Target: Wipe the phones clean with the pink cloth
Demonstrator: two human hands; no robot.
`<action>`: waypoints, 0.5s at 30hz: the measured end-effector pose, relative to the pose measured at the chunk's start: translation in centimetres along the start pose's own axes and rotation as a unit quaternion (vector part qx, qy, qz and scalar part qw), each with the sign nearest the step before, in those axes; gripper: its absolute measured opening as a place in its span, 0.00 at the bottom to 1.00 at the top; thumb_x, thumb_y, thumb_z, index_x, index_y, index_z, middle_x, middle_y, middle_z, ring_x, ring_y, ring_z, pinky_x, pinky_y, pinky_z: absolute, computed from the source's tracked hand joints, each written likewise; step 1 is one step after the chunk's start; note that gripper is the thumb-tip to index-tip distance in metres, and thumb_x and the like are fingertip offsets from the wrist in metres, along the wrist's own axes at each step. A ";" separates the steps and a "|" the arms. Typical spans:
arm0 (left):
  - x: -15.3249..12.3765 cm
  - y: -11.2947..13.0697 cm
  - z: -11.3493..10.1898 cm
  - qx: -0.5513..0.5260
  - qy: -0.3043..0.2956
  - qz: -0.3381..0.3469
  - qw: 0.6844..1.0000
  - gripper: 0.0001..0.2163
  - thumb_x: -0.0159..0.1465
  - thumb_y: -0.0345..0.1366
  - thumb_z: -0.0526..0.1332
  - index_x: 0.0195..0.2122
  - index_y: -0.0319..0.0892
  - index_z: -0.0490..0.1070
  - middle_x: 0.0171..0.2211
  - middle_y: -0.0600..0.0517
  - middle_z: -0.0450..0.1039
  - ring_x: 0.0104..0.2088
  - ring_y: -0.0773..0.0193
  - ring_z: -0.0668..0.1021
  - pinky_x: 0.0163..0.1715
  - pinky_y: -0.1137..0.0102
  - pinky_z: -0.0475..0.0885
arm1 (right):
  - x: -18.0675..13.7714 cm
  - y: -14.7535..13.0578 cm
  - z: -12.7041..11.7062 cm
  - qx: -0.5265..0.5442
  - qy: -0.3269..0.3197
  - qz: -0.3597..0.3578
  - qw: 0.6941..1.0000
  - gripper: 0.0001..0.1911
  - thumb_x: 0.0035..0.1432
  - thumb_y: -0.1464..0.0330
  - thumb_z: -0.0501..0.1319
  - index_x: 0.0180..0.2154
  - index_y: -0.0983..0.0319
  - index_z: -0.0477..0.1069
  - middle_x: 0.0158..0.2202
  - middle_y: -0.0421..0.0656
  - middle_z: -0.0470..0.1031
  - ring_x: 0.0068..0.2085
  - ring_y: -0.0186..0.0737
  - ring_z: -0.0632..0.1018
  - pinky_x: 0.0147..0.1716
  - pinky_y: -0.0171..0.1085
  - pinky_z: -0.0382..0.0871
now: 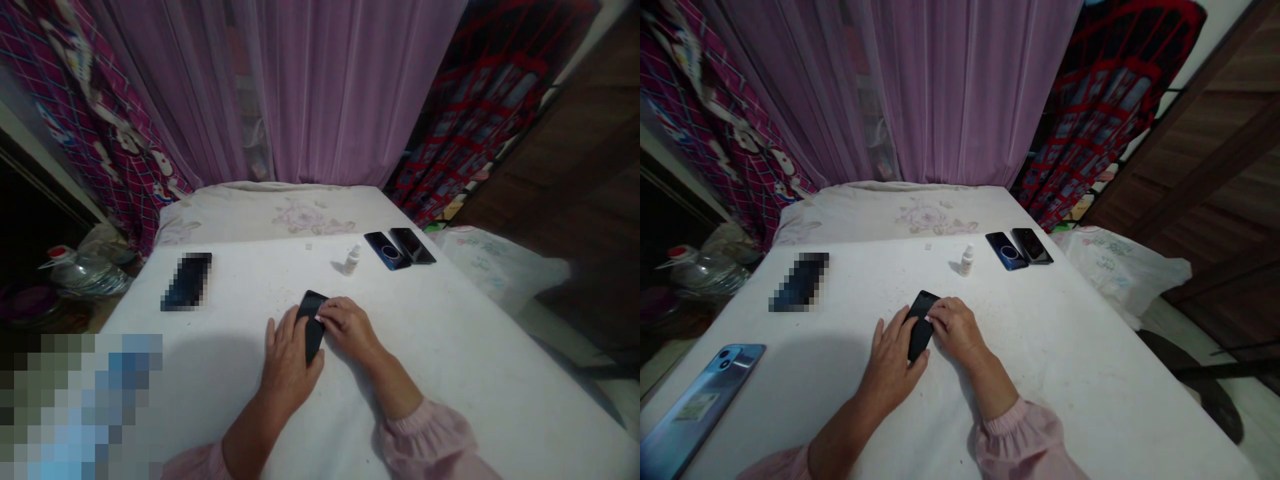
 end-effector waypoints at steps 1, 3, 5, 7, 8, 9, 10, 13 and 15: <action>0.0 -0.5 0.1 0.011 0.012 -0.013 1.000 0.27 0.62 0.39 0.59 0.60 0.33 0.60 0.63 0.32 0.61 0.64 0.43 0.64 0.63 0.42 0.52 | 0.1 -0.4 0.3 0.001 -0.007 -0.009 1.000 0.09 0.58 0.74 0.62 0.35 0.57 0.79 0.36 0.44 0.79 0.39 0.40 0.77 0.39 0.38 0.72; -0.1 -1.0 0.4 0.027 0.026 -0.025 0.999 0.31 0.62 0.44 0.58 0.62 0.30 0.56 0.62 0.31 0.63 0.64 0.40 0.63 0.62 0.40 0.51 | 0.3 -0.3 0.5 -0.009 -0.004 -0.001 1.000 0.08 0.58 0.74 0.62 0.35 0.57 0.79 0.36 0.43 0.79 0.38 0.41 0.77 0.39 0.39 0.72; -0.1 -1.2 0.8 0.028 0.018 -0.019 0.999 0.31 0.63 0.43 0.57 0.64 0.30 0.54 0.62 0.32 0.63 0.65 0.40 0.62 0.63 0.40 0.50 | 0.5 0.8 0.2 -0.027 0.019 0.027 0.999 0.07 0.59 0.72 0.62 0.35 0.57 0.79 0.36 0.43 0.79 0.38 0.42 0.77 0.40 0.40 0.72; 0.0 -1.1 1.1 0.016 -0.004 -0.006 1.000 0.31 0.63 0.40 0.56 0.65 0.31 0.53 0.63 0.34 0.62 0.65 0.42 0.61 0.63 0.42 0.50 | 0.5 2.0 -0.4 -0.046 0.049 0.057 0.996 0.07 0.60 0.71 0.61 0.35 0.58 0.79 0.36 0.44 0.79 0.39 0.43 0.77 0.40 0.40 0.72; 0.1 -1.1 1.2 0.007 -0.017 0.002 1.000 0.30 0.63 0.40 0.55 0.65 0.32 0.53 0.63 0.35 0.62 0.66 0.43 0.60 0.64 0.43 0.50 | 0.4 2.5 -0.6 -0.052 0.060 0.067 0.995 0.08 0.60 0.71 0.61 0.35 0.58 0.79 0.36 0.44 0.79 0.39 0.43 0.77 0.40 0.41 0.72; 0.2 -1.2 1.2 -0.002 -0.032 0.010 0.999 0.30 0.63 0.39 0.55 0.65 0.32 0.53 0.64 0.36 0.61 0.66 0.44 0.60 0.64 0.43 0.49 | 0.3 2.8 -0.8 -0.056 0.070 0.074 0.993 0.08 0.60 0.71 0.60 0.35 0.58 0.79 0.36 0.45 0.79 0.39 0.43 0.77 0.40 0.41 0.72; 0.4 -1.2 1.2 -0.012 -0.046 0.020 0.999 0.30 0.63 0.39 0.55 0.65 0.33 0.53 0.65 0.37 0.60 0.66 0.45 0.59 0.64 0.44 0.49 | 0.2 2.9 -0.9 -0.059 0.078 0.076 0.992 0.08 0.60 0.71 0.60 0.35 0.58 0.79 0.36 0.45 0.79 0.38 0.43 0.77 0.40 0.41 0.72; 1.0 -1.2 0.9 -0.040 -0.087 0.066 0.993 0.31 0.62 0.38 0.56 0.66 0.36 0.53 0.65 0.40 0.59 0.67 0.47 0.59 0.65 0.45 0.47 | -0.1 2.6 -1.0 -0.066 0.089 0.064 0.992 0.10 0.60 0.71 0.59 0.35 0.58 0.79 0.37 0.45 0.79 0.39 0.43 0.77 0.41 0.41 0.72; 1.3 -1.2 0.6 -0.050 -0.108 0.094 0.988 0.32 0.61 0.38 0.57 0.66 0.38 0.53 0.65 0.41 0.61 0.66 0.48 0.60 0.66 0.45 0.46 | -0.3 2.3 -1.0 -0.072 0.087 0.056 0.992 0.10 0.61 0.70 0.58 0.35 0.58 0.79 0.37 0.45 0.79 0.39 0.43 0.77 0.41 0.41 0.72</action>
Point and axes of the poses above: each hand's wrist, its own x-axis towards the middle knuckle, its own z-axis out of the palm, y = z × x, the point moved 9 cm from there along x, towards the middle knuckle
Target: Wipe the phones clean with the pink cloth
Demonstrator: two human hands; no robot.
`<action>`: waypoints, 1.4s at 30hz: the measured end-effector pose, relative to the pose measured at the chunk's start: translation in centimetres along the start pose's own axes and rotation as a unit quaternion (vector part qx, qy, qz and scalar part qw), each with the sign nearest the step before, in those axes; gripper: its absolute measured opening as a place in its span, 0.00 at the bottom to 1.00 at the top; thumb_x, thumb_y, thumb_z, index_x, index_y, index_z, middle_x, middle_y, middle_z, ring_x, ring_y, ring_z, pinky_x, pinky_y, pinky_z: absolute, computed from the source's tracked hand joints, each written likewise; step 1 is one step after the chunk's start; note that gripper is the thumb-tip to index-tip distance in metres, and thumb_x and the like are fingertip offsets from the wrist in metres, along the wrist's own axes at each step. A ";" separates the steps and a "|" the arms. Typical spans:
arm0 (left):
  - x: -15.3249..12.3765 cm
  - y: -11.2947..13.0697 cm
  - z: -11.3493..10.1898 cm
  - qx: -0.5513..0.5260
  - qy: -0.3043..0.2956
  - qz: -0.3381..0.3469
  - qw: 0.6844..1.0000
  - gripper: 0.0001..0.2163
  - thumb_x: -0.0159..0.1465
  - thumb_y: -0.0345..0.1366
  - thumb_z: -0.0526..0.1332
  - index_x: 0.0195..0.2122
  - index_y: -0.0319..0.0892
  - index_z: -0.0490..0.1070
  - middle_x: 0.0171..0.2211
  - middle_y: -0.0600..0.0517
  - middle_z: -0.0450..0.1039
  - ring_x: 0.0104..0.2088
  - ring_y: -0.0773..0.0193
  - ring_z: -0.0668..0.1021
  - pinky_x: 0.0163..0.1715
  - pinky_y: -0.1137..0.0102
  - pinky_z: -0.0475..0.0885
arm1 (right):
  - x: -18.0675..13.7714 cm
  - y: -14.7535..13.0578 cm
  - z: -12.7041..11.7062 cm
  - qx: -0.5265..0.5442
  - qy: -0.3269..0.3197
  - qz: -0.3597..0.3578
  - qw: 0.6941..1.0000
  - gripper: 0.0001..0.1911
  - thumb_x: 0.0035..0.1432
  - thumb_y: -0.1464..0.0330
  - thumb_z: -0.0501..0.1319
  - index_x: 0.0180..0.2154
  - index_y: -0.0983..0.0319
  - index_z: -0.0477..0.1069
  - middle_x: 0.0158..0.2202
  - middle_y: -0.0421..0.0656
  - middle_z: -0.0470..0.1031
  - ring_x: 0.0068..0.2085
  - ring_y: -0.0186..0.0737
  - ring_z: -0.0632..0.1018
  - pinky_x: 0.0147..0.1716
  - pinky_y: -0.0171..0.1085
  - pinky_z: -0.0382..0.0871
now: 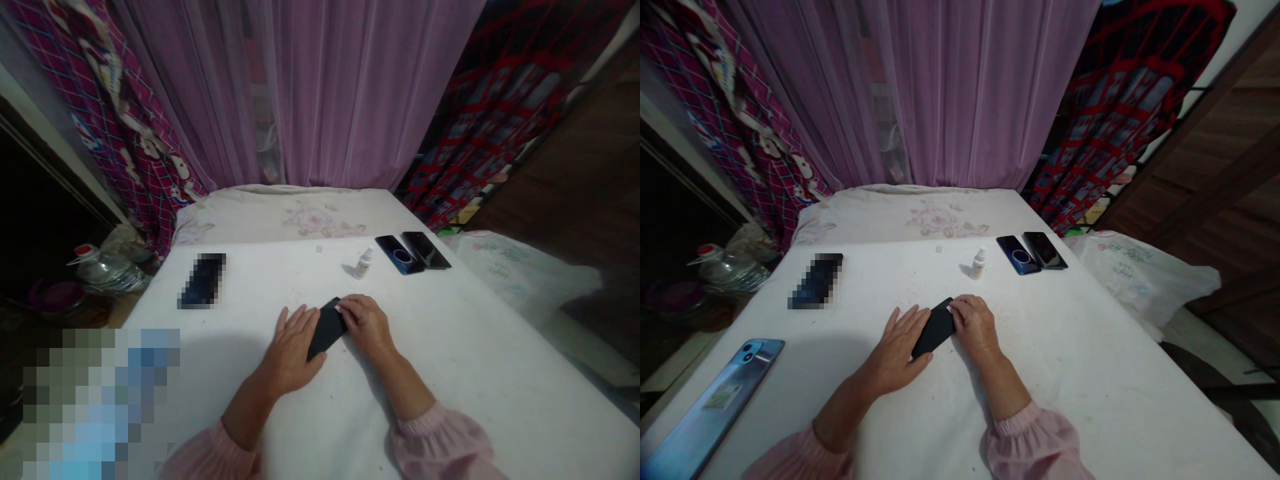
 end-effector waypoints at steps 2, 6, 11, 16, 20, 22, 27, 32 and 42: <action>0.1 -0.3 -0.4 0.002 -0.001 0.004 1.000 0.32 0.60 0.38 0.58 0.66 0.40 0.55 0.64 0.42 0.63 0.66 0.48 0.60 0.66 0.45 0.46 | -0.1 0.1 -0.2 -0.014 -0.002 0.002 1.000 0.10 0.60 0.70 0.58 0.35 0.58 0.79 0.36 0.45 0.79 0.38 0.43 0.77 0.40 0.41 0.72; -0.2 -1.2 -1.2 0.022 0.043 -0.050 0.998 0.31 0.59 0.42 0.61 0.63 0.39 0.59 0.63 0.40 0.64 0.65 0.45 0.62 0.65 0.43 0.47 | -0.3 0.7 -0.8 -0.046 -0.004 0.016 0.999 0.10 0.60 0.69 0.58 0.34 0.59 0.79 0.35 0.45 0.79 0.36 0.43 0.77 0.38 0.40 0.71; -0.6 -1.5 -0.8 0.028 0.065 -0.074 0.995 0.29 0.61 0.47 0.62 0.60 0.39 0.63 0.62 0.39 0.65 0.63 0.45 0.65 0.64 0.42 0.49 | 0.4 1.1 -0.6 -0.045 -0.013 0.024 0.999 0.10 0.60 0.69 0.58 0.33 0.58 0.79 0.35 0.45 0.79 0.37 0.42 0.77 0.39 0.39 0.71; -0.5 -1.3 -0.8 0.034 0.072 -0.039 0.996 0.27 0.62 0.44 0.60 0.61 0.40 0.61 0.61 0.39 0.66 0.64 0.45 0.65 0.64 0.42 0.50 | 2.0 1.5 1.1 0.009 -0.023 0.040 0.999 0.09 0.59 0.69 0.59 0.33 0.58 0.79 0.36 0.45 0.79 0.39 0.43 0.78 0.42 0.40 0.71; -0.4 -1.2 -0.9 0.044 0.067 -0.037 0.996 0.27 0.62 0.43 0.60 0.61 0.38 0.61 0.62 0.39 0.65 0.64 0.45 0.65 0.64 0.43 0.51 | 1.9 2.0 1.0 0.051 -0.029 0.068 0.996 0.09 0.59 0.68 0.59 0.33 0.57 0.78 0.36 0.44 0.79 0.39 0.43 0.78 0.42 0.40 0.72; -0.4 -1.2 -0.9 0.049 0.066 -0.042 0.996 0.27 0.63 0.43 0.59 0.61 0.37 0.61 0.62 0.38 0.64 0.64 0.45 0.65 0.64 0.43 0.52 | 1.3 2.3 0.6 0.061 -0.045 0.085 0.993 0.09 0.59 0.67 0.59 0.32 0.58 0.78 0.36 0.44 0.79 0.38 0.42 0.78 0.41 0.40 0.71; -0.3 -1.1 -0.7 0.056 0.056 -0.032 0.996 0.27 0.64 0.43 0.58 0.62 0.35 0.60 0.64 0.37 0.61 0.65 0.45 0.62 0.64 0.43 0.52 | 0.3 2.8 0.1 0.064 -0.068 0.126 0.988 0.08 0.58 0.66 0.60 0.32 0.58 0.78 0.34 0.42 0.80 0.36 0.41 0.79 0.37 0.38 0.71; -0.3 -1.2 -0.6 0.048 0.050 -0.029 0.997 0.27 0.64 0.44 0.58 0.62 0.37 0.59 0.64 0.37 0.61 0.65 0.44 0.62 0.64 0.43 0.52 | 1.7 2.0 1.0 0.068 -0.042 0.104 0.991 0.09 0.58 0.67 0.59 0.32 0.57 0.78 0.35 0.43 0.80 0.38 0.42 0.79 0.41 0.39 0.71; -0.5 -1.2 -0.5 0.048 0.067 -0.032 0.996 0.28 0.64 0.44 0.57 0.63 0.38 0.57 0.65 0.38 0.60 0.65 0.46 0.62 0.64 0.46 0.51 | 0.1 2.7 -0.8 0.049 -0.064 0.157 0.984 0.09 0.54 0.65 0.60 0.29 0.57 0.79 0.28 0.41 0.79 0.27 0.38 0.78 0.28 0.35 0.69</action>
Point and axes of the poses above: each hand's wrist, its own x-axis towards the middle knuckle, its own z-axis out of the palm, y = z × x, the point moved 9 cm from there along x, towards the middle knuckle
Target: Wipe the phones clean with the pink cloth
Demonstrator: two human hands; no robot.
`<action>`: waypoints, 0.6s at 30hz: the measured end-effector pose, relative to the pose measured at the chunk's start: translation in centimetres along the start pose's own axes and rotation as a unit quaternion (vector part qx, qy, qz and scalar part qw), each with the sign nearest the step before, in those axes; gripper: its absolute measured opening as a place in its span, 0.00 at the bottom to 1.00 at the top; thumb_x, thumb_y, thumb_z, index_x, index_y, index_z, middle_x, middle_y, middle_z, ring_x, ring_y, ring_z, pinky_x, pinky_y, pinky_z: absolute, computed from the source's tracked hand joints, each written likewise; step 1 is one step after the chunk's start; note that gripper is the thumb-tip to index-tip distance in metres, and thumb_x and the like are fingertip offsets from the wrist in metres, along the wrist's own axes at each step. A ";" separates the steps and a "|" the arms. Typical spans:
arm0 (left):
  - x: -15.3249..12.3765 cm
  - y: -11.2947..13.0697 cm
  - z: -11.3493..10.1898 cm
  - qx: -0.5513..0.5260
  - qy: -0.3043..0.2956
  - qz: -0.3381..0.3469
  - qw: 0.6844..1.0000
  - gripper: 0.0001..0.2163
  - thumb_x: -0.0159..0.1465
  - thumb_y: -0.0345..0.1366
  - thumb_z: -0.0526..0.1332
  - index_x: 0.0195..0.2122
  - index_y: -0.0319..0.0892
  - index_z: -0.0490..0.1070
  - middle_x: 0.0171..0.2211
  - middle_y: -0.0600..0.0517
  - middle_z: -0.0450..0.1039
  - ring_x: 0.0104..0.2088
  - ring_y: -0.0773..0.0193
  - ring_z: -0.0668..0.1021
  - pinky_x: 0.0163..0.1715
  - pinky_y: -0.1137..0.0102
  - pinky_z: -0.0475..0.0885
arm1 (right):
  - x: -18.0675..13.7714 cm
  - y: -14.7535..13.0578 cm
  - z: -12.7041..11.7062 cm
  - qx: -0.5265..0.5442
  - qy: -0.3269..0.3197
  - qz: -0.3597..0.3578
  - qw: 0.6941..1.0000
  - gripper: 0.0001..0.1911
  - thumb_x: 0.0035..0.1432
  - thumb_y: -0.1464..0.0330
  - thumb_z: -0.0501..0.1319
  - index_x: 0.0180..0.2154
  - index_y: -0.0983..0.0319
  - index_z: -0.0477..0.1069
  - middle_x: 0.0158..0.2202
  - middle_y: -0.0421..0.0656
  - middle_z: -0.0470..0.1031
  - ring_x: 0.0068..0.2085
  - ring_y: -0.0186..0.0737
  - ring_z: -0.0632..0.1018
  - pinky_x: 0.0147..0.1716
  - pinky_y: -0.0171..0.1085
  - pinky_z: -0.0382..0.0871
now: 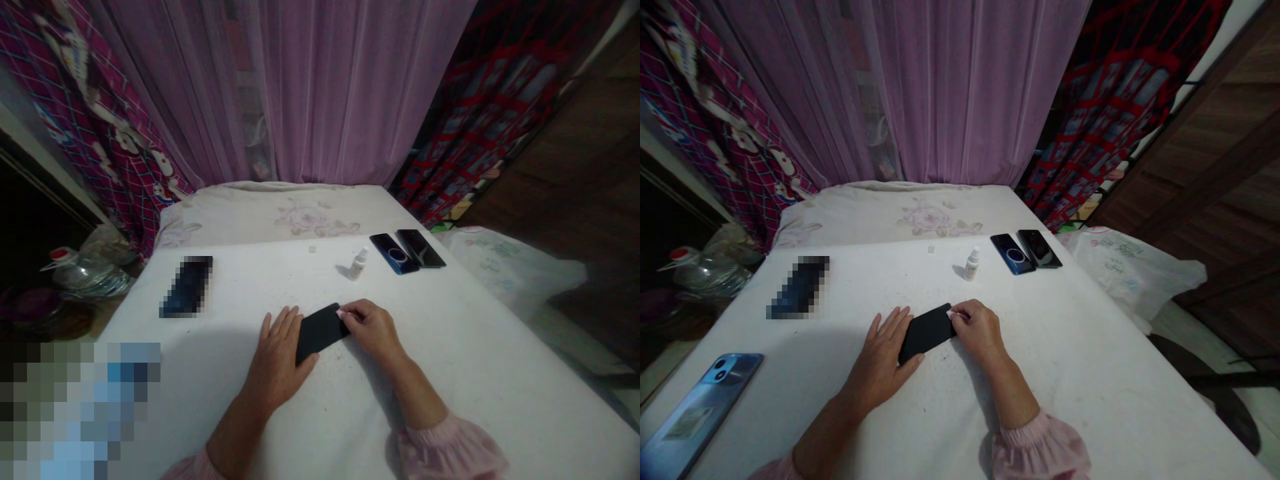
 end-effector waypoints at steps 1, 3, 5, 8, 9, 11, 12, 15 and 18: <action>0.0 0.0 0.0 -0.001 -0.001 -0.001 1.000 0.28 0.64 0.44 0.58 0.63 0.38 0.57 0.65 0.38 0.60 0.66 0.46 0.62 0.65 0.46 0.51 | -0.1 0.1 0.0 0.004 -0.002 0.003 1.000 0.09 0.54 0.65 0.60 0.29 0.57 0.79 0.28 0.41 0.79 0.27 0.38 0.77 0.27 0.35 0.69; -0.1 -0.2 0.1 -0.003 0.002 -0.006 1.000 0.30 0.63 0.44 0.59 0.63 0.37 0.56 0.65 0.38 0.60 0.66 0.46 0.61 0.65 0.46 0.52 | -0.3 0.1 0.1 0.015 0.003 -0.003 1.000 0.09 0.55 0.65 0.60 0.30 0.57 0.79 0.29 0.41 0.79 0.29 0.38 0.78 0.29 0.36 0.71; -0.3 -0.5 0.1 -0.006 0.010 -0.019 1.000 0.32 0.61 0.45 0.61 0.63 0.37 0.55 0.65 0.37 0.59 0.66 0.45 0.60 0.64 0.46 0.53 | -0.4 -0.2 0.2 0.032 0.021 -0.020 0.999 0.10 0.58 0.64 0.59 0.32 0.58 0.78 0.32 0.43 0.80 0.33 0.40 0.79 0.34 0.37 0.73; -0.8 -1.0 0.1 -0.010 0.026 -0.039 0.999 0.32 0.58 0.43 0.63 0.61 0.38 0.57 0.65 0.37 0.60 0.66 0.44 0.60 0.64 0.45 0.54 | -0.5 -0.6 0.3 0.056 0.051 -0.043 0.996 0.10 0.60 0.64 0.58 0.34 0.58 0.79 0.37 0.45 0.80 0.39 0.42 0.80 0.41 0.39 0.74; -1.0 -1.1 0.1 -0.012 0.032 -0.044 0.998 0.31 0.58 0.42 0.63 0.60 0.39 0.58 0.65 0.38 0.60 0.66 0.44 0.60 0.64 0.44 0.55 | -0.6 -0.6 0.3 0.060 0.058 -0.046 0.995 0.10 0.61 0.63 0.59 0.35 0.58 0.79 0.38 0.45 0.80 0.39 0.42 0.80 0.41 0.40 0.75; -1.4 -1.3 -0.1 -0.014 0.044 -0.050 0.998 0.29 0.57 0.40 0.63 0.58 0.39 0.60 0.64 0.37 0.61 0.66 0.43 0.61 0.63 0.44 0.56 | -0.7 -0.6 0.3 0.062 0.063 -0.047 0.995 0.10 0.62 0.63 0.59 0.35 0.57 0.79 0.38 0.45 0.80 0.39 0.42 0.80 0.42 0.40 0.75; -1.6 -1.4 -0.2 -0.016 0.047 -0.052 0.997 0.28 0.56 0.40 0.63 0.57 0.40 0.60 0.64 0.37 0.61 0.65 0.42 0.62 0.63 0.44 0.56 | -0.8 -0.6 0.3 0.060 0.063 -0.049 0.995 0.10 0.62 0.63 0.59 0.35 0.57 0.79 0.38 0.45 0.79 0.39 0.42 0.80 0.42 0.40 0.76; -1.9 -1.5 -0.3 -0.022 0.045 -0.055 0.997 0.27 0.57 0.39 0.63 0.57 0.41 0.61 0.63 0.38 0.62 0.65 0.42 0.62 0.62 0.43 0.56 | -0.9 -0.5 0.2 0.050 0.066 -0.058 0.995 0.10 0.63 0.64 0.58 0.37 0.57 0.79 0.38 0.45 0.79 0.40 0.42 0.80 0.42 0.40 0.76; -1.9 -1.4 -0.3 -0.023 0.034 -0.049 0.998 0.27 0.58 0.39 0.63 0.58 0.42 0.60 0.63 0.38 0.62 0.65 0.42 0.63 0.63 0.43 0.55 | -0.9 -0.7 0.5 0.037 0.075 -0.069 0.994 0.11 0.63 0.65 0.58 0.38 0.57 0.79 0.38 0.46 0.79 0.40 0.43 0.79 0.42 0.41 0.76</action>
Point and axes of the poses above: each hand's wrist, its own x-axis towards the middle knuckle, its own z-axis out of the palm, y = z × x, the point moved 9 cm from there along x, towards the middle knuckle
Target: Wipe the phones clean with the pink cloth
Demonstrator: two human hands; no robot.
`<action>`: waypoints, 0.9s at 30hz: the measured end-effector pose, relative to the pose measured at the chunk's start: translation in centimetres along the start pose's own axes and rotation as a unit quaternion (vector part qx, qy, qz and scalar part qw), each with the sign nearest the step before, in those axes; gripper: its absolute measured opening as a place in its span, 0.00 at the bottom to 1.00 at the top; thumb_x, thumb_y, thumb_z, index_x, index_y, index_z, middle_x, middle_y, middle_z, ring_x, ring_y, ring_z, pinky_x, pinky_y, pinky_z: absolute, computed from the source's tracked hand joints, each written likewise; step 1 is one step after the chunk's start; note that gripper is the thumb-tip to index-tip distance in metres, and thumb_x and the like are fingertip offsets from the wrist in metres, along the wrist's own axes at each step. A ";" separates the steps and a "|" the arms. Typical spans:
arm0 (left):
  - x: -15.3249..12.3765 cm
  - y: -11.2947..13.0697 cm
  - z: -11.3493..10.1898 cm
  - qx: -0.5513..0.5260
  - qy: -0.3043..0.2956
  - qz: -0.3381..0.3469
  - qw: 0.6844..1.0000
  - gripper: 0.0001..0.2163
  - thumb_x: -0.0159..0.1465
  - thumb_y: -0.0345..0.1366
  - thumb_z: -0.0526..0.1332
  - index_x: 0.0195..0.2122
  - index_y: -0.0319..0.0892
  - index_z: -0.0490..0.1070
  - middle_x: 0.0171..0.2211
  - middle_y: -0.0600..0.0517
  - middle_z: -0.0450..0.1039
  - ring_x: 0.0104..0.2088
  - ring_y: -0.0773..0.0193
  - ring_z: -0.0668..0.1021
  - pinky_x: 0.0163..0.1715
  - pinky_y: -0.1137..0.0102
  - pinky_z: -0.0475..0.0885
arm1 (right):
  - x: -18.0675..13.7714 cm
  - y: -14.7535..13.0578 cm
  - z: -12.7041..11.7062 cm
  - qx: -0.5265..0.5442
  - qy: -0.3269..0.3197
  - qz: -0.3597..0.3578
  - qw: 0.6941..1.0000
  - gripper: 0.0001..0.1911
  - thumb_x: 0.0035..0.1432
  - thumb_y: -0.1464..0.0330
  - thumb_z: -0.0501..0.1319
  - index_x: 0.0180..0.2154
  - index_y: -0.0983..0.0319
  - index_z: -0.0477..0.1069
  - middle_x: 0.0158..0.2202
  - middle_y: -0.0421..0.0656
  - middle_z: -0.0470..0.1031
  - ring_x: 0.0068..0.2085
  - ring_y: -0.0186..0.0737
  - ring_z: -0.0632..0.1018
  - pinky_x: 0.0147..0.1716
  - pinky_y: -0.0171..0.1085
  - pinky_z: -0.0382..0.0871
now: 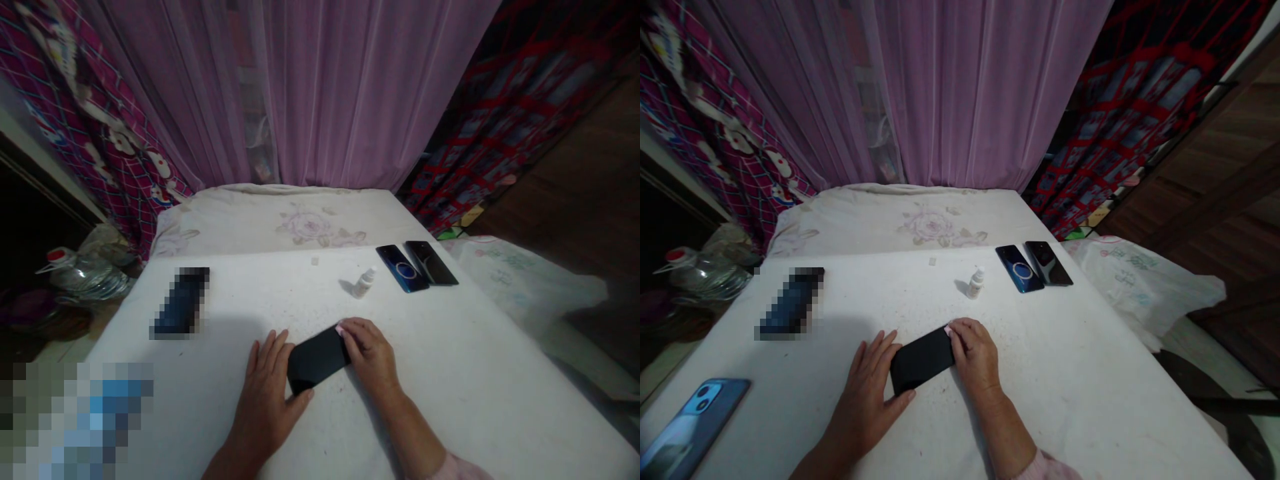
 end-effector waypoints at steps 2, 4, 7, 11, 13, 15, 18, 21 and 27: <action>0.0 0.1 0.0 0.003 -0.005 0.009 1.000 0.27 0.59 0.39 0.62 0.59 0.42 0.59 0.63 0.38 0.62 0.65 0.42 0.63 0.63 0.43 0.54 | -0.1 -0.7 0.6 -0.009 0.001 -0.021 1.000 0.11 0.63 0.66 0.57 0.38 0.56 0.79 0.38 0.46 0.79 0.41 0.43 0.79 0.42 0.42 0.76; 0.1 0.2 0.0 0.008 -0.004 0.018 1.000 0.27 0.60 0.40 0.62 0.60 0.41 0.59 0.63 0.38 0.63 0.65 0.43 0.63 0.63 0.44 0.54 | -0.3 -2.2 1.5 -0.013 -0.013 -0.059 0.998 0.11 0.64 0.68 0.57 0.39 0.56 0.79 0.38 0.46 0.80 0.41 0.44 0.78 0.42 0.43 0.75; 0.1 0.1 0.1 0.013 0.001 0.022 1.000 0.26 0.61 0.40 0.62 0.59 0.39 0.60 0.63 0.38 0.63 0.65 0.44 0.63 0.63 0.44 0.54 | -0.7 -4.4 2.9 -0.009 -0.053 -0.119 0.991 0.11 0.63 0.72 0.57 0.40 0.57 0.79 0.38 0.45 0.80 0.41 0.44 0.77 0.42 0.43 0.74; 0.3 -0.2 0.3 0.008 -0.004 0.013 1.000 0.27 0.61 0.40 0.62 0.60 0.40 0.60 0.63 0.39 0.64 0.65 0.46 0.63 0.64 0.45 0.54 | -0.2 -3.8 2.5 -0.033 -0.033 -0.113 0.993 0.11 0.63 0.71 0.57 0.40 0.57 0.79 0.39 0.46 0.80 0.41 0.44 0.77 0.42 0.44 0.73; 0.4 -0.2 0.3 0.001 -0.003 0.006 1.000 0.28 0.60 0.40 0.62 0.60 0.41 0.59 0.62 0.40 0.65 0.64 0.47 0.64 0.64 0.45 0.54 | 0.5 -2.2 1.5 -0.049 0.003 -0.078 0.996 0.11 0.64 0.68 0.57 0.38 0.58 0.79 0.38 0.47 0.80 0.40 0.44 0.77 0.42 0.44 0.74; 0.6 -0.2 0.2 -0.014 0.003 0.000 1.000 0.28 0.60 0.38 0.62 0.61 0.42 0.58 0.60 0.42 0.67 0.64 0.49 0.66 0.65 0.45 0.53 | 0.9 -1.0 0.6 -0.047 0.031 -0.053 0.997 0.13 0.64 0.67 0.56 0.37 0.59 0.79 0.37 0.47 0.80 0.40 0.44 0.78 0.42 0.44 0.74; 0.8 -0.1 -0.1 -0.047 0.022 -0.005 0.999 0.27 0.60 0.34 0.61 0.60 0.43 0.56 0.56 0.44 0.71 0.59 0.52 0.71 0.65 0.45 0.54 | 1.0 -1.0 -0.5 -0.026 0.064 -0.067 0.995 0.13 0.65 0.66 0.55 0.39 0.59 0.79 0.38 0.47 0.80 0.40 0.43 0.78 0.43 0.44 0.74; 1.0 0.1 -0.5 -0.076 0.046 0.003 0.996 0.27 0.60 0.31 0.59 0.61 0.45 0.55 0.55 0.46 0.73 0.55 0.54 0.75 0.63 0.47 0.59 | 0.6 -2.5 -1.4 -0.031 0.082 -0.111 0.990 0.12 0.64 0.68 0.55 0.41 0.59 0.78 0.39 0.48 0.79 0.42 0.44 0.77 0.44 0.44 0.73; 1.1 0.1 -1.6 -0.109 0.080 0.025 0.991 0.18 0.66 0.33 0.52 0.58 0.46 0.62 0.51 0.46 0.76 0.50 0.56 0.78 0.51 0.57 0.74 | 0.0 -4.6 -2.6 -0.053 0.060 -0.163 0.983 0.11 0.65 0.69 0.56 0.41 0.59 0.77 0.39 0.47 0.79 0.41 0.43 0.76 0.43 0.42 0.72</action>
Point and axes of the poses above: each hand's wrist, its own x-axis towards the middle knuckle, its own z-axis out of the palm, y = z × x, the point moved 9 cm from there along x, towards the middle knuckle
